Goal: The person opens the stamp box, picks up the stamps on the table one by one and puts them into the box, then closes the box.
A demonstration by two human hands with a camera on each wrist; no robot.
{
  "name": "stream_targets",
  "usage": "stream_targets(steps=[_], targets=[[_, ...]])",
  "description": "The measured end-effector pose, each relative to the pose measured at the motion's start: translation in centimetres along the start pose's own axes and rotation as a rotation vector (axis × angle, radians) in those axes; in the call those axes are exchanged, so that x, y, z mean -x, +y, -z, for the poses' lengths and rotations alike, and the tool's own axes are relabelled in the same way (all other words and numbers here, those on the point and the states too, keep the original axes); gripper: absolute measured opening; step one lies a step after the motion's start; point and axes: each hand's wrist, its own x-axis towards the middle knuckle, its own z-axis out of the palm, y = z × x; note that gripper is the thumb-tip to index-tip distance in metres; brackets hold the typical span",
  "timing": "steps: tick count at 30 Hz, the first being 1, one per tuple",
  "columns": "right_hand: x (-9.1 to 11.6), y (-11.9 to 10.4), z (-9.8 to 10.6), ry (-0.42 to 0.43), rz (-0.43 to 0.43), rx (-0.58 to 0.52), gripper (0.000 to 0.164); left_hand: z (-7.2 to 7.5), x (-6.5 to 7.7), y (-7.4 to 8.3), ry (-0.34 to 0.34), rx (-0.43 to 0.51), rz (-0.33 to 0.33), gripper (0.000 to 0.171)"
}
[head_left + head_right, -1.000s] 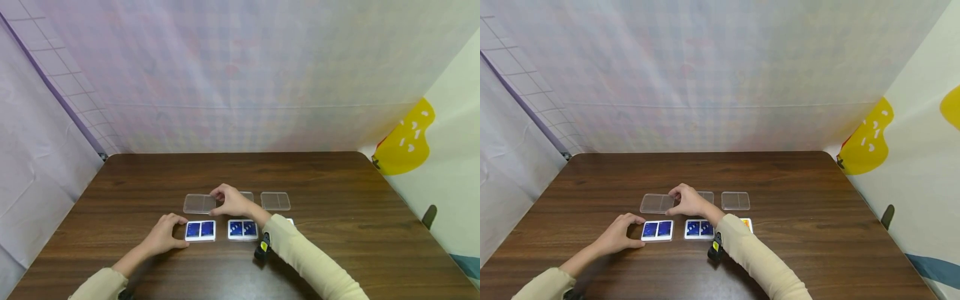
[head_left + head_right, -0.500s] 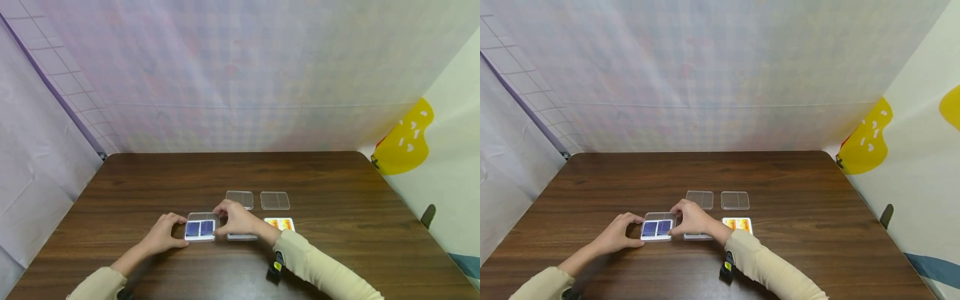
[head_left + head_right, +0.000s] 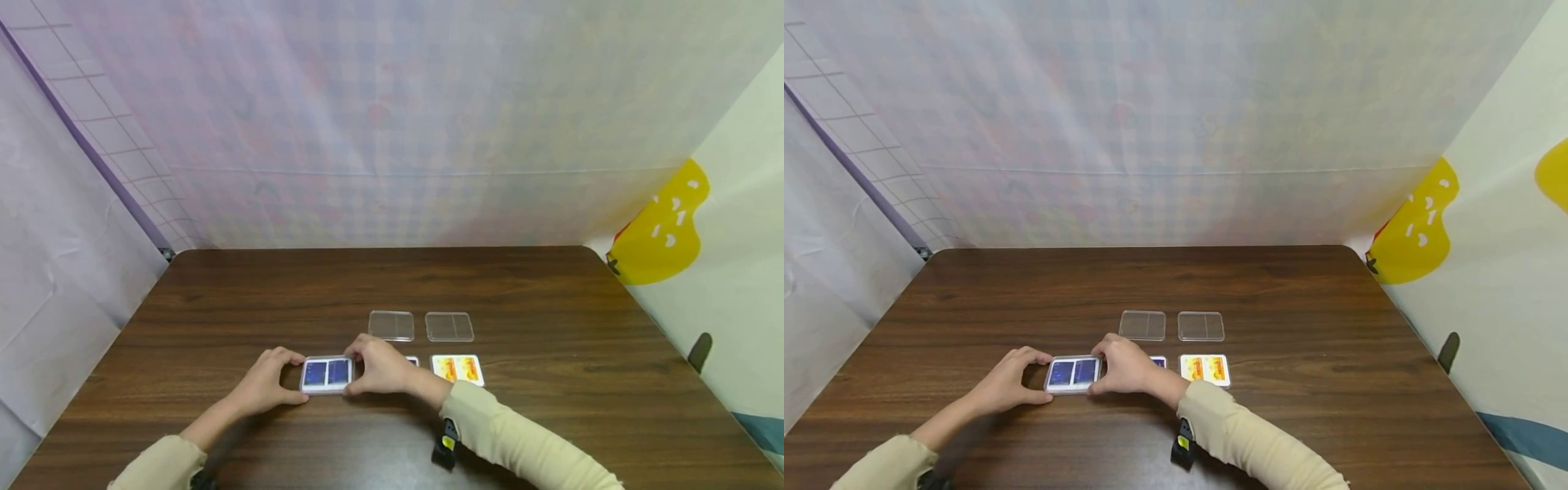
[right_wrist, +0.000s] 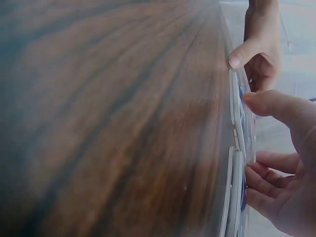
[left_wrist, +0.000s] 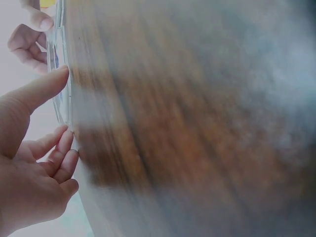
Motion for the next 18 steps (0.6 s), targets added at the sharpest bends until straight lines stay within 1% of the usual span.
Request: stream_targets(steps=[11,18], targets=[[-0.33,-0.29,-0.08,-0.027,-0.025,0.060,0.055,0.18,0.12,0.04,-0.002,0.015,0.000,0.055],[-0.54,-0.38,0.01,-0.051,-0.045,0.098,0.057,-0.09,0.05,0.03,-0.002,0.021,0.004,0.053]])
